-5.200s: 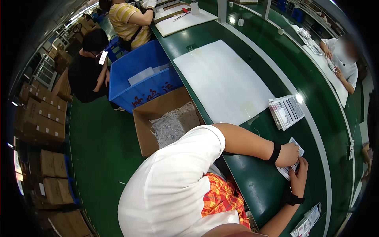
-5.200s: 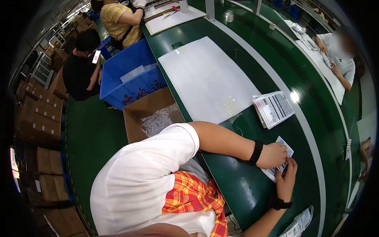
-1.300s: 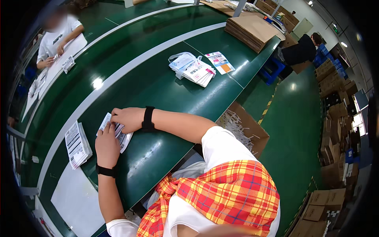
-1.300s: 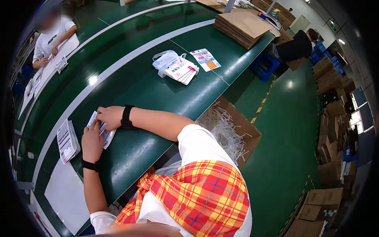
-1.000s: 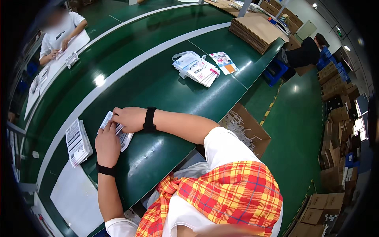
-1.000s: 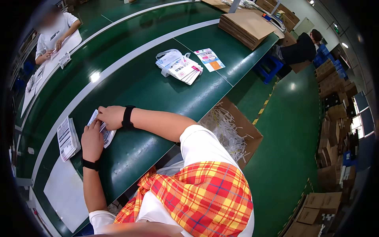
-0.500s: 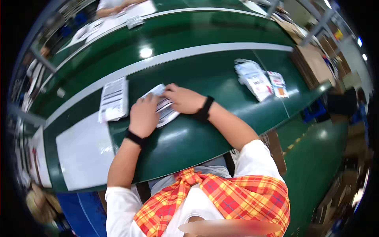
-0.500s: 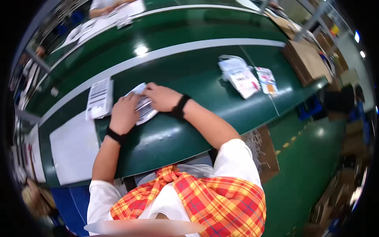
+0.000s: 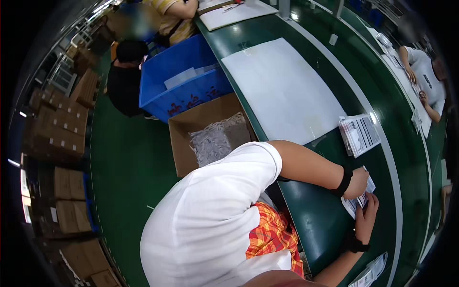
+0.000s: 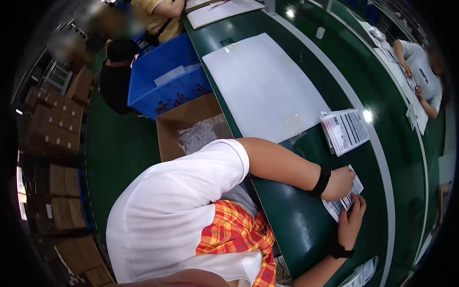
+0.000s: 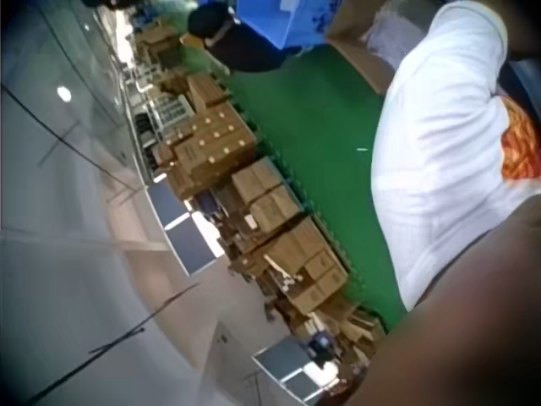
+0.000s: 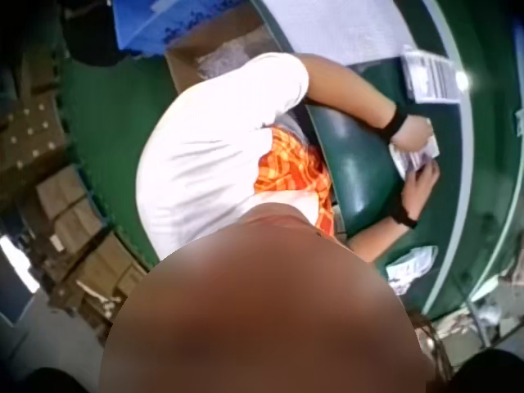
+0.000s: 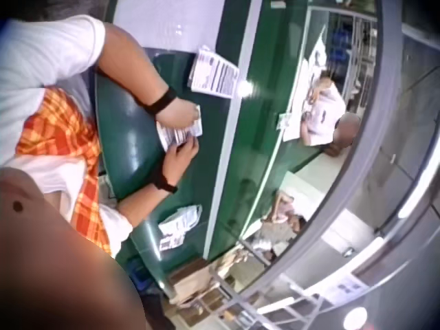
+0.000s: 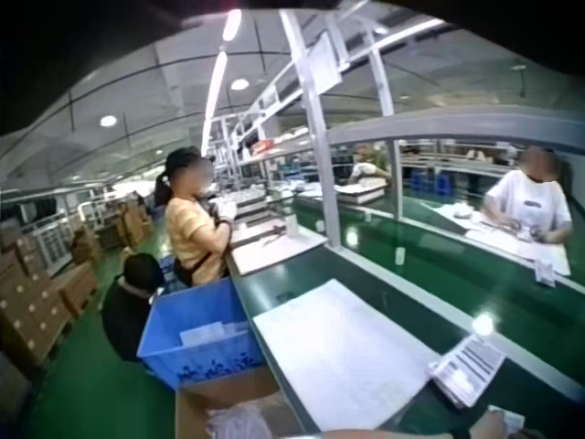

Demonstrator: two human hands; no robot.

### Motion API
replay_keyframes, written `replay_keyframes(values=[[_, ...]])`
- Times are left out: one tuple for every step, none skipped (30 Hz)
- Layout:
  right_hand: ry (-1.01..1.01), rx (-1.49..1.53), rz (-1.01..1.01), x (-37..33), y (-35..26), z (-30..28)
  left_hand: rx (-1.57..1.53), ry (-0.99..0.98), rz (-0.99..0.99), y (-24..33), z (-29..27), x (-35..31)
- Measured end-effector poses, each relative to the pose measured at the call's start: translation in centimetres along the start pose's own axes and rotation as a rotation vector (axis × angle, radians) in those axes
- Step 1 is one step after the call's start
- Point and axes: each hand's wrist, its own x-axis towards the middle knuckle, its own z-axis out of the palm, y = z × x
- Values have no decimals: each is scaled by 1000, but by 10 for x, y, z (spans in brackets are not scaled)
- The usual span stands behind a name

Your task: Inspect and package small labels or components into plastic bags.

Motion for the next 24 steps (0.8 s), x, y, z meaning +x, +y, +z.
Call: replay_keyframes(values=[[-4,-6,13,0,2,-1,7,-24,25,1,2,3],[-6,-12,29,2,3,-2,3,-22,-3,0,4,5],[-23,-18,12,3,3,-2,22,-52,-4,0,7,7],[-17,-23,3,5,5,-1,43,-80,4,-2,7,9],[-10,-27,-4,7,6,-1,63,-108,15,-3,5,8],[-2,-31,-10,8,7,0,60,-105,4,-3,4,7],[-9,-36,-16,8,8,-1,46,-89,7,-3,3,7],[-7,-30,-14,8,10,-1,32,-73,11,-2,-1,5],[-2,-21,-12,9,10,0,21,-59,18,-2,-3,3],[3,-12,-8,9,11,0,22,-59,14,-3,-4,2],[2,-11,-11,9,13,0,18,-53,19,-4,-4,2],[-3,-28,-16,8,16,-2,15,-47,26,-4,-4,2],[-6,-44,-20,8,18,-4,11,-41,34,-3,-4,2],[-13,-57,-27,9,18,-3,12,-45,28,-2,-1,4],[-16,-53,-31,9,16,-1,29,-82,15,-2,5,10],[-11,-48,-37,9,14,0,44,-116,4,-1,8,15],[-6,-43,-42,9,12,0,59,-150,-5,-1,10,17],[0,-39,-47,10,11,1,58,-151,-6,-1,13,17],[9,-40,-33,8,12,0,43,-114,1,0,10,15],[14,-45,-32,6,13,-1,27,-76,9,1,6,13],[21,-51,-30,5,13,-2,10,-37,20,1,3,11],[27,-56,-28,3,12,-3,8,-35,40,2,3,7],[39,-59,-9,2,9,-3,-1,-16,23,1,4,4],[17,-31,-4,5,3,-2,-8,3,5,0,6,2]])
